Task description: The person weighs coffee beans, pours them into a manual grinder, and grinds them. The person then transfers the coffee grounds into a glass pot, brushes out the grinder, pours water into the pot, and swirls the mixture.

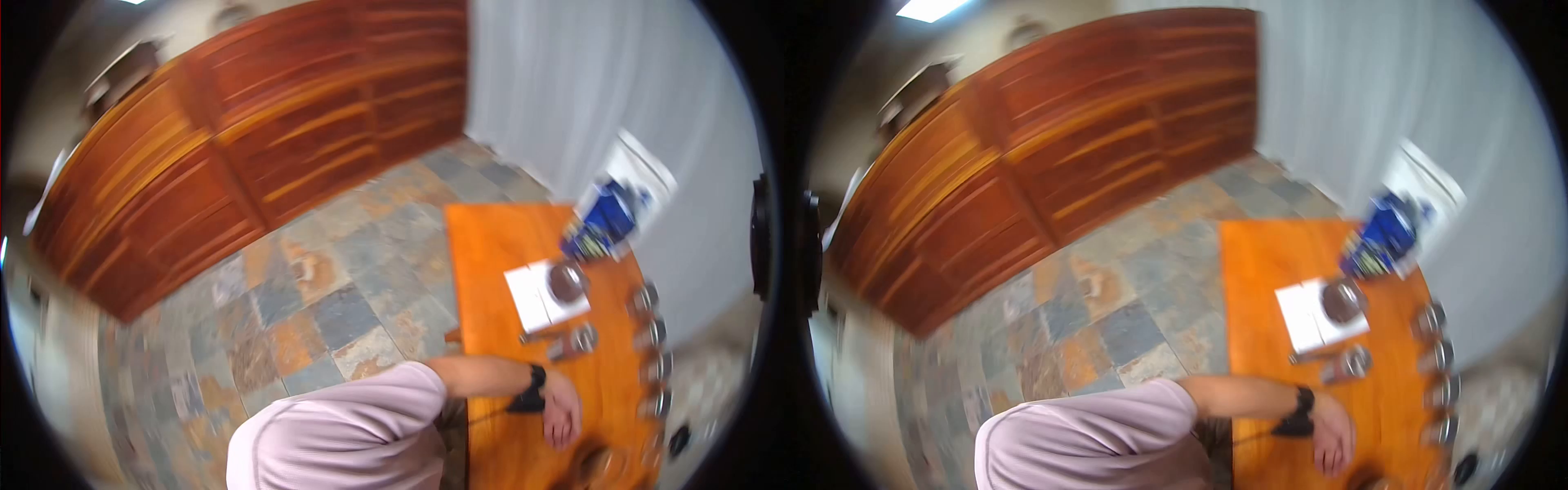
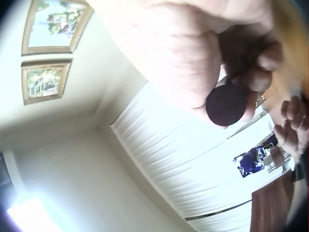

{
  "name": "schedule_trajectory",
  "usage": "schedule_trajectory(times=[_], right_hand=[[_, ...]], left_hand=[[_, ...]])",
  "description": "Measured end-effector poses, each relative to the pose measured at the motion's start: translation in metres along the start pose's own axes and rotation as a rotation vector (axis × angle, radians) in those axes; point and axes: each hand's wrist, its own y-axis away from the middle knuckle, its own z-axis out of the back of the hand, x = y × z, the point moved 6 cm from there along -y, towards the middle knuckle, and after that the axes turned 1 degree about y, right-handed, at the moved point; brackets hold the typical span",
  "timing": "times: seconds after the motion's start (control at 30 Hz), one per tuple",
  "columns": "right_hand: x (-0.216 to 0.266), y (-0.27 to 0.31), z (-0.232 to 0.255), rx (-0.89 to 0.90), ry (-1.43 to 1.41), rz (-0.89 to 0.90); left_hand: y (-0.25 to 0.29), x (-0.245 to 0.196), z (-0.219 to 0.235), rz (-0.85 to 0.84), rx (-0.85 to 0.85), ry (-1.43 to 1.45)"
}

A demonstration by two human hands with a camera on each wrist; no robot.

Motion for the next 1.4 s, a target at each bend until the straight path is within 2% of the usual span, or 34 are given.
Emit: schedule_trajectory(times=[0.03,0.07,0.1,0.13,0.17,0.2,0.23,0.3,0.37,0.4,0.47,0.6,0.67,0.8,0.97,1.03,1.17,1.3,1.4], right_hand=[[0.008,0.004,-0.008,0.049,0.08,0.022],[0.006,0.002,-0.003,-0.05,0.08,0.003],[-0.029,-0.009,0.042,0.108,-0.013,-0.05],[-0.02,0.011,0.025,-0.203,0.022,-0.022],[-0.015,0.014,0.016,-0.074,0.081,-0.069],[-0.008,0.008,0.0,0.103,0.068,-0.051],[-0.005,0.008,-0.008,0.019,0.076,-0.041],[0.007,0.008,-0.012,0.015,0.069,-0.075],[0.004,0.011,-0.008,-0.064,0.043,-0.064],[0.003,0.013,-0.009,-0.05,0.037,-0.085],[0.001,0.026,-0.011,-0.064,0.029,-0.108],[-0.004,0.033,-0.025,-0.084,0.095,-0.177],[-0.004,0.023,-0.027,-0.069,0.007,-0.149],[-0.007,0.027,-0.016,-0.14,0.007,-0.119],[-0.012,0.027,-0.023,-0.1,-0.014,-0.132],[-0.011,0.019,-0.022,-0.086,-0.113,-0.088],[-0.015,0.032,-0.014,-0.126,-0.061,-0.111],[-0.024,0.032,-0.026,-0.092,-0.107,-0.152],[-0.019,0.023,-0.026,-0.064,-0.131,-0.117]], left_hand=[[0.003,0.001,-0.002,-0.028,0.0,0.09],[0.011,-0.003,-0.008,-0.031,-0.033,0.041],[0.016,-0.006,-0.014,-0.029,-0.045,0.028],[0.009,0.002,-0.004,-0.034,0.035,0.133],[0.014,0.002,0.002,-0.068,0.019,0.097],[0.024,-0.004,-0.008,-0.192,0.257,0.164],[0.022,0.004,0.005,-0.149,0.257,0.173],[0.027,-0.006,-0.019,-0.011,0.002,0.039],[0.03,-0.012,-0.029,0.051,-0.119,-0.063],[0.03,-0.013,-0.035,0.088,-0.078,-0.067],[0.033,-0.015,-0.037,0.049,-0.121,-0.221],[0.032,-0.016,-0.038,0.104,-0.13,-0.271],[0.032,-0.016,-0.039,0.099,-0.12,-0.273],[0.032,-0.016,-0.039,0.09,-0.134,-0.289],[0.03,-0.016,-0.037,0.088,-0.125,-0.259],[0.031,-0.015,-0.036,0.095,-0.129,-0.26],[0.031,-0.017,-0.038,0.075,-0.125,-0.26],[0.03,-0.017,-0.038,0.074,-0.118,-0.237],[0.032,-0.017,-0.039,0.09,-0.151,-0.259]])
